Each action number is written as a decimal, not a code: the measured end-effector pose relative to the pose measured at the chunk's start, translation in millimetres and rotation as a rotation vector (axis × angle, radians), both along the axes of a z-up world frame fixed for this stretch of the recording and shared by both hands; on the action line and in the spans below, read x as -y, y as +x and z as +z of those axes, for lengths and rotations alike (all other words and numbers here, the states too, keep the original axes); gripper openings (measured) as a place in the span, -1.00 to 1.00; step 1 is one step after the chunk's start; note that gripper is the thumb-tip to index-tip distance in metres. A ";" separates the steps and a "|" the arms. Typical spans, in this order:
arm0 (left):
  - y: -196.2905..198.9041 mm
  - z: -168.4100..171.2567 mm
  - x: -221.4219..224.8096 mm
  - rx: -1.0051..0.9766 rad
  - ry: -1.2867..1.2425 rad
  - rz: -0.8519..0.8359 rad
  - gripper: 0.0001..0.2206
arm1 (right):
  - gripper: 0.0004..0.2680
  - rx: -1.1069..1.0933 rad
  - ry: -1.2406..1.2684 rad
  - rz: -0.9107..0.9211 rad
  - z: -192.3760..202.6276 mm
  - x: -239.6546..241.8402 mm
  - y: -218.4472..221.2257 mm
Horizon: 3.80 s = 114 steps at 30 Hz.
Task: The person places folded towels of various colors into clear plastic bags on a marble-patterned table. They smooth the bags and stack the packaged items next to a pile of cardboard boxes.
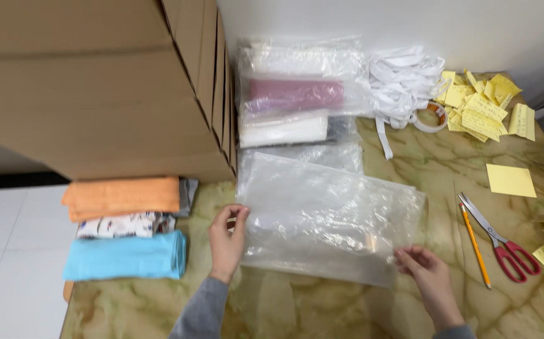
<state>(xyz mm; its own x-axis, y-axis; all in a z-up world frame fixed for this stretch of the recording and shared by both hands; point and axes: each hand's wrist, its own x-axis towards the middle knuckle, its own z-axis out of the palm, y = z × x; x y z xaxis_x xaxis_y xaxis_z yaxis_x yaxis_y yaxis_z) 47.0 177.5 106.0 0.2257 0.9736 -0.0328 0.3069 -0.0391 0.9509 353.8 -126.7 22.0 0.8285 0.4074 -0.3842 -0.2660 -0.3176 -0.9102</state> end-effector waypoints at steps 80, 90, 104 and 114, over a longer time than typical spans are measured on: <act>81.0 -61.4 -59.6 -0.203 0.279 -0.495 -0.50 | -0.17 0.081 -0.296 -0.186 96.7 -364.7 117.0; 110.4 -3.2 -93.3 0.373 -0.682 -0.307 -0.57 | -0.75 0.093 0.408 -0.223 121.3 -387.1 113.1; 121.7 54.6 -46.3 1.046 -1.198 -0.093 -0.69 | -0.70 -0.184 0.780 0.131 34.5 -100.4 -91.0; 99.6 5.5 118.0 1.058 -1.259 0.089 -0.62 | -0.06 -0.722 1.393 0.801 98.9 -10.2 -87.3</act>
<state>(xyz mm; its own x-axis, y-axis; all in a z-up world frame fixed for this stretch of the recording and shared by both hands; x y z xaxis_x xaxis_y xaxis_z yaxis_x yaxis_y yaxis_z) 146.6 59.5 111.5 0.6091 0.4664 -0.6414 -0.5006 0.8534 0.1452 266.5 -116.5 120.9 0.1150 0.9066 0.4060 -0.8836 0.2802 -0.3752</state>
